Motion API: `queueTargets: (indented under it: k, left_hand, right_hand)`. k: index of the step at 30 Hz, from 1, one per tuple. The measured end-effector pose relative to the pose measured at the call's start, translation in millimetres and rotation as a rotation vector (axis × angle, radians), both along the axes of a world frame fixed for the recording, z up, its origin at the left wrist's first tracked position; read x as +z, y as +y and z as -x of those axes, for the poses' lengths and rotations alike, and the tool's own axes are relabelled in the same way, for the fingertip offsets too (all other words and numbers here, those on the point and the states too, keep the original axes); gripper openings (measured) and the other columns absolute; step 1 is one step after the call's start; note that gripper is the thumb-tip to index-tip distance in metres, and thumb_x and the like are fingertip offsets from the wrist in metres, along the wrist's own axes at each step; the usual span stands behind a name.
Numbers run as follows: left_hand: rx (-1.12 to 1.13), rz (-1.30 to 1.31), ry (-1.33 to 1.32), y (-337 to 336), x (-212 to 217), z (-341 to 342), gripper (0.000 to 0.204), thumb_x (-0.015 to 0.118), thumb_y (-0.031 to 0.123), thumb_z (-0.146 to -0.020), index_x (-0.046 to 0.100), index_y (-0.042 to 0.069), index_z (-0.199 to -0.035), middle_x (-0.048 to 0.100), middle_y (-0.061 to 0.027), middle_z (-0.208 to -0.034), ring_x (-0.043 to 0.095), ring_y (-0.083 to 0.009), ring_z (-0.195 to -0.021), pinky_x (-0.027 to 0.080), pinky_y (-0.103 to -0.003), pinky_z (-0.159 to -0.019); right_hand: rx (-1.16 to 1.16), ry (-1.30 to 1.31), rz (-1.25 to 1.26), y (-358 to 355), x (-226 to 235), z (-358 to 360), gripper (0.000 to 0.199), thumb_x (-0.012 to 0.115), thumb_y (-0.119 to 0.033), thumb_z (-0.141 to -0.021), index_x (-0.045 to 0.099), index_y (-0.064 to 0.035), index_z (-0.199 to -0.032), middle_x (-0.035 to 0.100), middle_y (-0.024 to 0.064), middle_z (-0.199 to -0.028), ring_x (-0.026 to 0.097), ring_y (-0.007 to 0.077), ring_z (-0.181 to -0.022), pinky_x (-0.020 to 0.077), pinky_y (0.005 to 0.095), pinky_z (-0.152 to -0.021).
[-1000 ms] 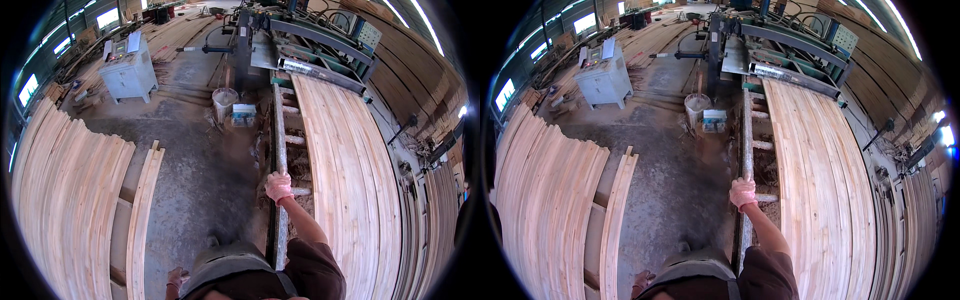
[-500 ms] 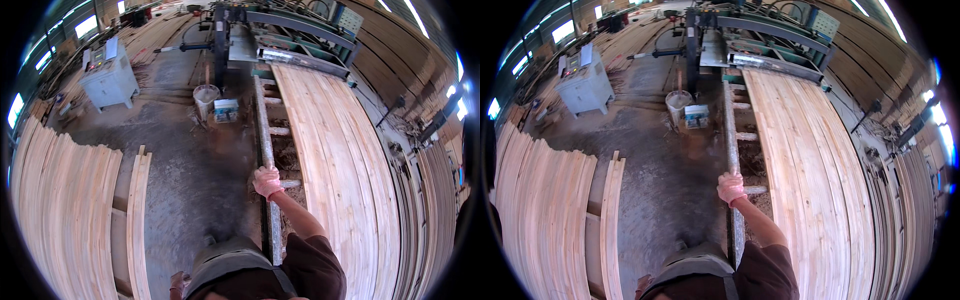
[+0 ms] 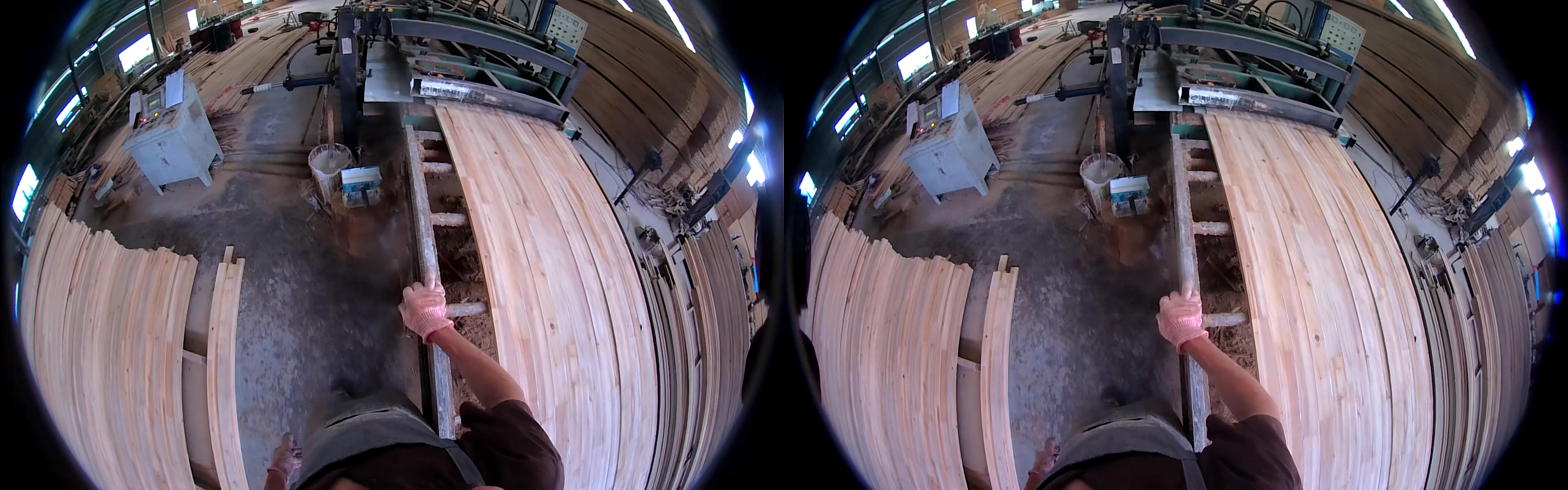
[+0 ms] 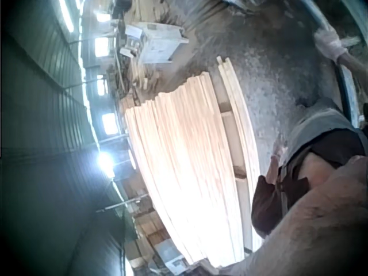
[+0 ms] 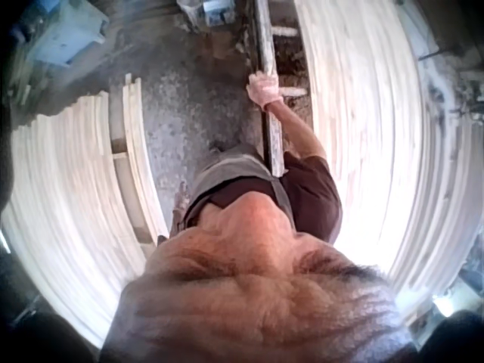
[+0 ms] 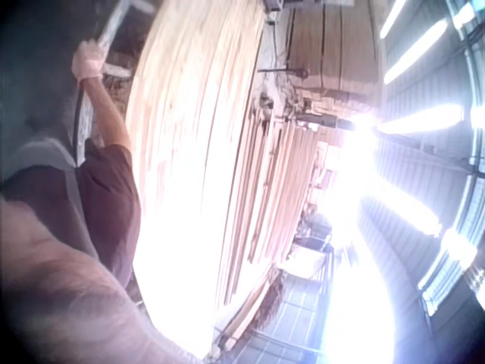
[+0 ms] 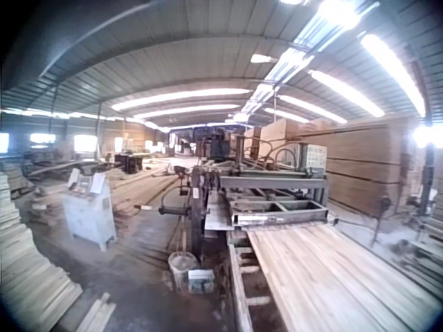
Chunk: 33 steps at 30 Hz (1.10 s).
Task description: The person handles and organizes wooden planks in a workshop. They pick up planks from a stack, place them onto a metal rack, and use a brush to sweep sawdust off the wood. The person also moves a large wooden panel and stacks smaller planks on the floor.
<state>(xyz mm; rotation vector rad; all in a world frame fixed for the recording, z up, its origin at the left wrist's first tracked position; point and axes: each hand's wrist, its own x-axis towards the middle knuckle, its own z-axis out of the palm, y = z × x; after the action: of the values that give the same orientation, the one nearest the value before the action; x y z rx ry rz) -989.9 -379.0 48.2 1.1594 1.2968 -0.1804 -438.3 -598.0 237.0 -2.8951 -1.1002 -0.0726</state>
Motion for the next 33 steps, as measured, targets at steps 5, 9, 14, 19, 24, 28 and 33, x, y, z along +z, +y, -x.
queueTargets:
  k: [5, 9, 14, 19, 24, 28, 33]
  left_hand:
    - [0.167, 0.068, 0.094, 14, -19, -14, 0.052, 0.063, 0.046, -0.094, 0.061, -0.002, -0.116, 0.068, -0.0198, -0.099, 0.066, -0.0322, -0.072, 0.05, -0.046, -0.055]
    - [0.262, 0.135, 0.124, 46, -55, -41, 0.048, 0.064, 0.044, -0.094, 0.064, -0.001, -0.111, 0.068, -0.0159, -0.095, 0.065, -0.0296, -0.07, 0.048, -0.046, -0.054]
    - [0.232, 0.151, 0.106, 121, -82, -117, 0.038, 0.062, 0.036, -0.093, 0.065, -0.001, -0.101, 0.065, -0.0127, -0.087, 0.062, -0.0274, -0.066, 0.045, -0.044, -0.052]
    - [0.238, 0.041, -0.035, 228, -59, -250, 0.02, 0.059, 0.022, -0.092, 0.062, 0.002, -0.087, 0.058, -0.0106, -0.073, 0.057, -0.0241, -0.059, 0.041, -0.037, -0.048]
    - [0.352, 0.472, -0.343, 356, -52, -365, 0.017, 0.058, 0.024, -0.095, 0.053, 0.011, -0.086, 0.046, -0.003, -0.068, 0.049, -0.0179, -0.058, 0.039, -0.03, -0.048]
    - [0.35, 0.337, -0.267, 382, -14, -451, 0.02, 0.059, 0.025, -0.093, 0.047, 0.014, -0.081, 0.042, -0.0022, -0.069, 0.04, -0.0138, -0.055, 0.034, -0.027, -0.047]
    - [0.452, 0.159, -0.098, 372, -50, -504, 0.02, 0.061, 0.027, -0.093, 0.059, 0.008, -0.098, 0.055, -0.0052, -0.09, 0.06, -0.0268, -0.08, 0.056, -0.049, -0.065]
  right_hand:
    - [-0.062, 0.111, -0.054, 9, 4, -5, 0.034, 0.076, -0.035, -0.083, 0.072, -0.0064, -0.102, 0.07, 0.0134, -0.111, 0.051, 0.0423, -0.13, 0.0454, 0.0536, -0.101]
    - [-0.106, 0.213, 0.002, 24, 32, -19, 0.04, 0.073, -0.041, -0.087, 0.072, -0.013, -0.116, 0.07, 0.0116, -0.119, 0.057, 0.0374, -0.127, 0.0501, 0.0503, -0.099]
    - [-0.281, 0.303, -0.163, 55, 59, -80, 0.051, 0.07, -0.045, -0.09, 0.067, -0.0131, -0.129, 0.071, 0.0152, -0.121, 0.066, 0.0349, -0.115, 0.051, 0.0472, -0.1]
    - [-0.367, 0.203, -0.297, 110, 55, -176, 0.052, 0.07, -0.041, -0.089, 0.064, -0.0122, -0.132, 0.072, 0.0184, -0.119, 0.067, 0.0384, -0.115, 0.0529, 0.0479, -0.098]
    - [-0.432, 0.295, -0.571, 143, 29, -297, 0.052, 0.07, -0.038, -0.09, 0.063, -0.0081, -0.132, 0.071, 0.0178, -0.12, 0.067, 0.0355, -0.117, 0.0524, 0.0446, -0.1]
    - [-0.439, 0.299, -0.496, 206, 47, -432, 0.055, 0.065, -0.041, -0.092, 0.061, -0.0078, -0.135, 0.068, 0.0175, -0.13, 0.064, 0.0352, -0.123, 0.0503, 0.0433, -0.104]
    - [-0.402, 0.193, -0.396, 277, 23, -642, 0.063, 0.064, -0.047, -0.092, 0.057, -0.0071, -0.141, 0.065, 0.0193, -0.134, 0.061, 0.0391, -0.127, 0.0492, 0.0452, -0.106]
